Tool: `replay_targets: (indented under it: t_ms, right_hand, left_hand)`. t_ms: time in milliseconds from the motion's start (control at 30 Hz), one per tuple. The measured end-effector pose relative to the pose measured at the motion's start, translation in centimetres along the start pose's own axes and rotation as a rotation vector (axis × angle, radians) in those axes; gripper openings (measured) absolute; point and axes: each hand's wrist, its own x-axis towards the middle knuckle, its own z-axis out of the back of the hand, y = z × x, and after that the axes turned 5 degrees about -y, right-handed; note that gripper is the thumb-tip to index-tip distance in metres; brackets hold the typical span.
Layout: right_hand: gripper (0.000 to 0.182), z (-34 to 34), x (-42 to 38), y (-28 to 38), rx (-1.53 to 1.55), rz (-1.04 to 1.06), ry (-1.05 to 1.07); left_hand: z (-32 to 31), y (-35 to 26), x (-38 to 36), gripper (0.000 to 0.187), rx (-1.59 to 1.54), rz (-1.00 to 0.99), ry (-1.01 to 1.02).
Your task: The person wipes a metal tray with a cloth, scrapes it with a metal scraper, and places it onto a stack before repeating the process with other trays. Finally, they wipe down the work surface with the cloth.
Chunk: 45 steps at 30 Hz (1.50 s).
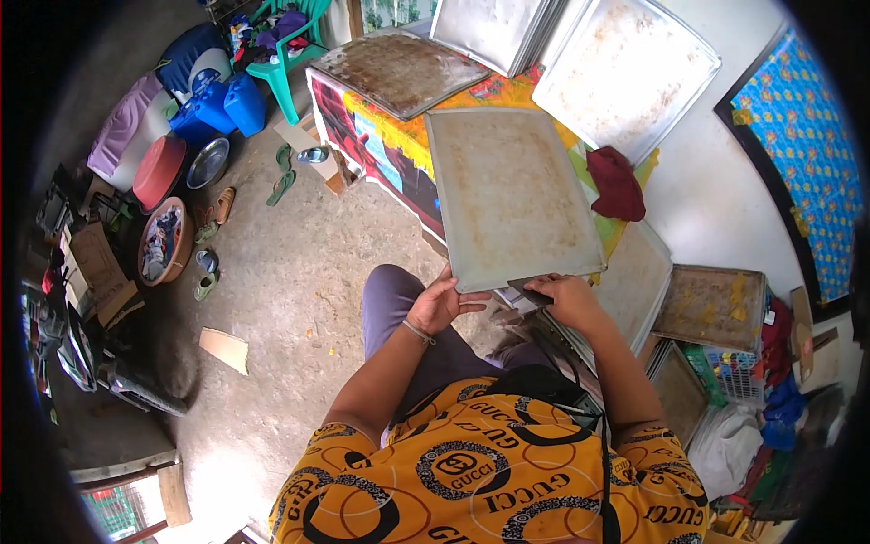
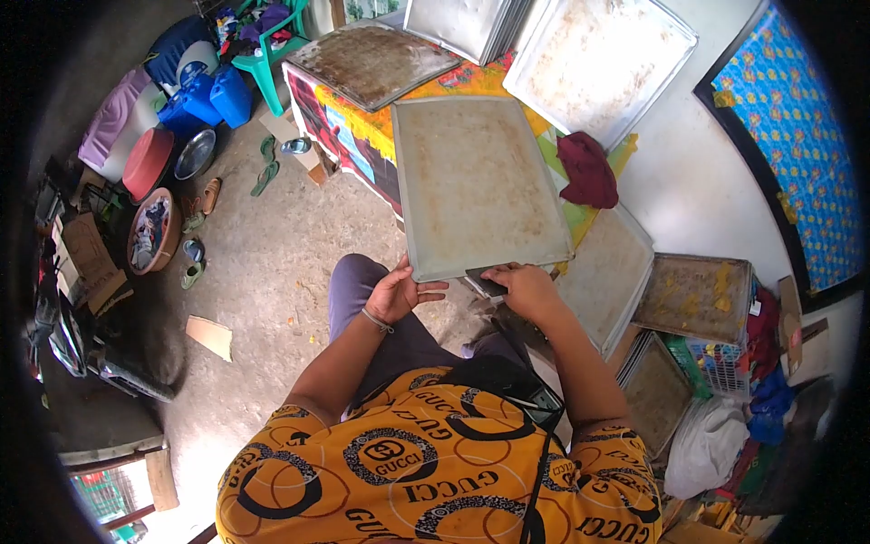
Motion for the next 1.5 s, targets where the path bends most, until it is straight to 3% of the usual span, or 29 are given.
replay_targets:
  t_ms: [500,600,733,1500]
  right_hand:
    - [0.045,-0.3,-0.2,-0.3,-0.012,0.003,0.021]
    - [0.043,0.0,-0.3,0.2,-0.03,-0.025,0.035]
    - [0.041,-0.4,-0.4,0.1,-0.032,0.013,-0.001]
    - [0.04,-0.6,-0.4,-0.2,-0.021,0.042,-0.039]
  left_hand:
    - [-0.2,0.0,-0.2,0.058,-0.01,-0.005,-0.014]
    - [-0.2,0.1,-0.1,0.071,0.019,0.0,-0.002]
    - [-0.5,0.1,-0.3,0.059,-0.002,-0.008,-0.031]
    - [-0.5,0.5,-0.4,0.057,0.048,0.04,-0.042]
